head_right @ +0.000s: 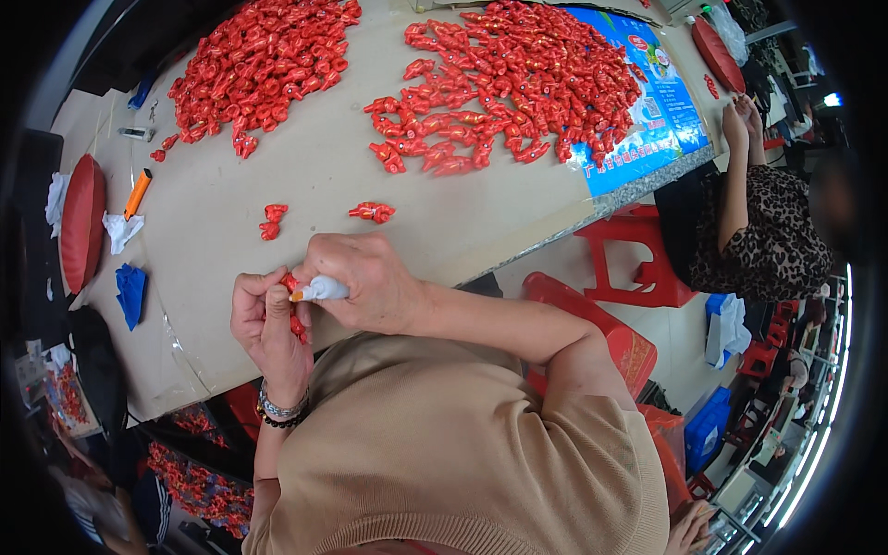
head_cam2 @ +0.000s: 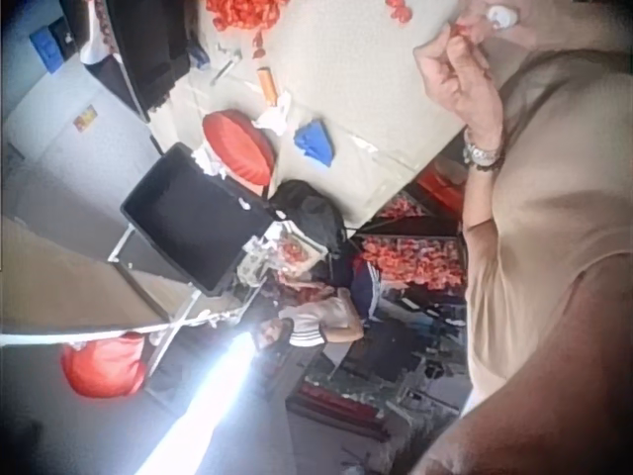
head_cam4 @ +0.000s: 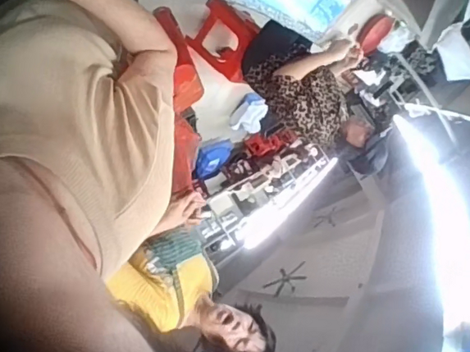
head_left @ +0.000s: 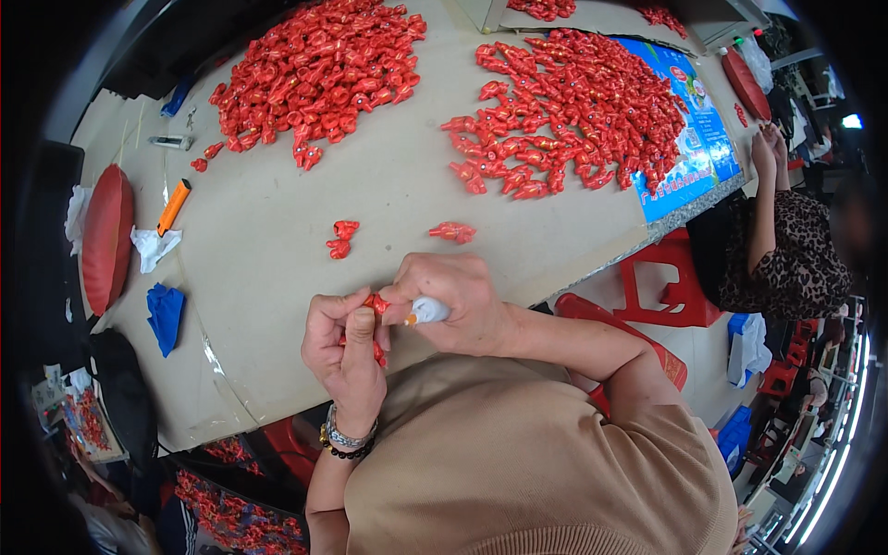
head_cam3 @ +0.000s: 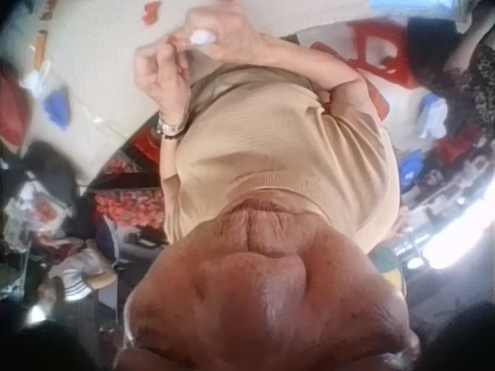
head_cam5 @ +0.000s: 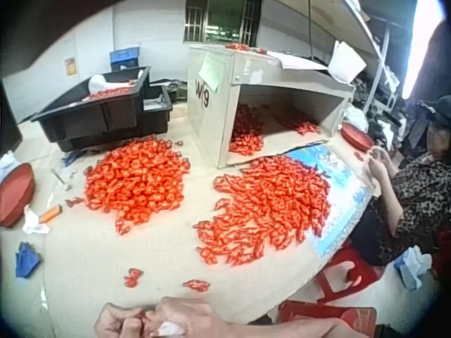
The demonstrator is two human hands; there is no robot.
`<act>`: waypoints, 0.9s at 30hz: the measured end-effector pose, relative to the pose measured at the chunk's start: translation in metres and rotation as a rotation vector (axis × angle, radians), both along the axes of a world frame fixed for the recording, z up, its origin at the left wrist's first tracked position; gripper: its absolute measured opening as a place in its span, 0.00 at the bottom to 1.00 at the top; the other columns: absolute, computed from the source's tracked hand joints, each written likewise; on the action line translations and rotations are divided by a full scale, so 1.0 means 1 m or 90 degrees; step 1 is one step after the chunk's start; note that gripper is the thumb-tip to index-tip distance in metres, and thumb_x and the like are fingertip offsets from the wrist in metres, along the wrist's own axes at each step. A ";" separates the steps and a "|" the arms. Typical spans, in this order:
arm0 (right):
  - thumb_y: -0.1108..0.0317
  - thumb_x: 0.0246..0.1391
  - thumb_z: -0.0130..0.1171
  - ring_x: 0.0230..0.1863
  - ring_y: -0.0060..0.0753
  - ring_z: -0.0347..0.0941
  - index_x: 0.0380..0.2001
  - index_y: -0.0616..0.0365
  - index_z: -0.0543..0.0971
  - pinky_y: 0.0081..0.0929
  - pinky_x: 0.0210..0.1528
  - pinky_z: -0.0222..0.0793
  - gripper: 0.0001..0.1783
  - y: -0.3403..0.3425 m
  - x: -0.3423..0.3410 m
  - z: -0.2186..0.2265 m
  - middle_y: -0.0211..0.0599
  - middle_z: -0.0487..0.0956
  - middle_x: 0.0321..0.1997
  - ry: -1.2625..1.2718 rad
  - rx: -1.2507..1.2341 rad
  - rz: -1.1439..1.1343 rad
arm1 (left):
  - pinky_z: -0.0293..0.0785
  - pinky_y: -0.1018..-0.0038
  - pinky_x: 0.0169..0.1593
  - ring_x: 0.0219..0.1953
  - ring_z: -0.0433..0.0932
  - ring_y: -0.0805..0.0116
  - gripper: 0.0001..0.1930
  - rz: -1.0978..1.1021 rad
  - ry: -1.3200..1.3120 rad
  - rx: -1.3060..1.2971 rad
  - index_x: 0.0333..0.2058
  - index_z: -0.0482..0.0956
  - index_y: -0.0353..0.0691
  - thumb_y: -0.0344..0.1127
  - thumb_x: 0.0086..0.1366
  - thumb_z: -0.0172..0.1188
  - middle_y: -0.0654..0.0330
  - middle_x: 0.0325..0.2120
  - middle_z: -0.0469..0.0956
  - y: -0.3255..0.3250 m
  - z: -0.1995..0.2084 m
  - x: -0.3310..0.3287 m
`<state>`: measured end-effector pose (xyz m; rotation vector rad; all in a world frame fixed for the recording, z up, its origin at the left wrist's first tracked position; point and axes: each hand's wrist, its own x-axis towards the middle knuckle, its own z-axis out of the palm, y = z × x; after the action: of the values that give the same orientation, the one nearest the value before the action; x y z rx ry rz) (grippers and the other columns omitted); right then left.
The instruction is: The recorder is gluing small red plastic components together using a precision applicator bottle.
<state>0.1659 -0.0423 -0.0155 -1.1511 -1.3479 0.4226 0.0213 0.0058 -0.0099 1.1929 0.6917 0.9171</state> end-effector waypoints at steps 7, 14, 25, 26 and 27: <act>0.77 0.43 0.67 0.21 0.29 0.74 0.27 0.62 0.77 0.24 0.23 0.66 0.08 -0.004 0.010 0.015 0.36 0.76 0.21 0.006 -0.053 -0.055 | 0.56 0.85 0.16 0.14 0.63 0.82 0.11 -0.026 0.012 -0.139 0.41 0.72 0.34 0.37 0.70 0.49 0.63 0.22 0.73 0.002 0.019 0.005; 0.71 0.45 0.67 0.20 0.34 0.71 0.26 0.61 0.76 0.28 0.22 0.64 0.08 -0.016 0.056 0.032 0.38 0.74 0.20 -0.130 -0.206 -0.276 | 0.57 0.87 0.14 0.22 0.65 0.77 0.21 -0.085 -0.264 -0.527 0.42 0.71 0.34 0.49 0.71 0.45 0.56 0.32 0.75 0.016 0.033 -0.019; 0.71 0.47 0.64 0.29 0.44 0.76 0.32 0.60 0.77 0.35 0.29 0.69 0.09 -0.017 0.081 0.018 0.42 0.77 0.28 -0.225 -0.286 -0.342 | 0.63 0.86 0.17 0.42 0.64 0.67 0.13 -0.083 -0.348 -0.739 0.45 0.68 0.27 0.30 0.66 0.47 0.45 0.45 0.67 0.018 0.030 -0.013; 0.71 0.47 0.64 0.30 0.45 0.76 0.34 0.60 0.77 0.34 0.31 0.71 0.09 -0.016 0.084 0.024 0.43 0.77 0.30 -0.230 -0.262 -0.348 | 0.62 0.86 0.17 0.40 0.65 0.68 0.12 -0.080 -0.331 -0.739 0.45 0.67 0.27 0.28 0.66 0.46 0.45 0.45 0.68 0.019 0.032 -0.011; 0.71 0.47 0.64 0.30 0.45 0.76 0.34 0.60 0.77 0.34 0.31 0.71 0.09 -0.018 0.083 0.028 0.43 0.77 0.30 -0.237 -0.254 -0.349 | 0.62 0.86 0.17 0.40 0.65 0.68 0.12 -0.085 -0.339 -0.733 0.45 0.67 0.27 0.28 0.66 0.46 0.45 0.45 0.68 0.019 0.032 -0.015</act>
<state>0.2486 -0.0605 0.0121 -1.9384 -1.2152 0.0738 0.0065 0.0248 0.0225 -0.0398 0.5440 0.5162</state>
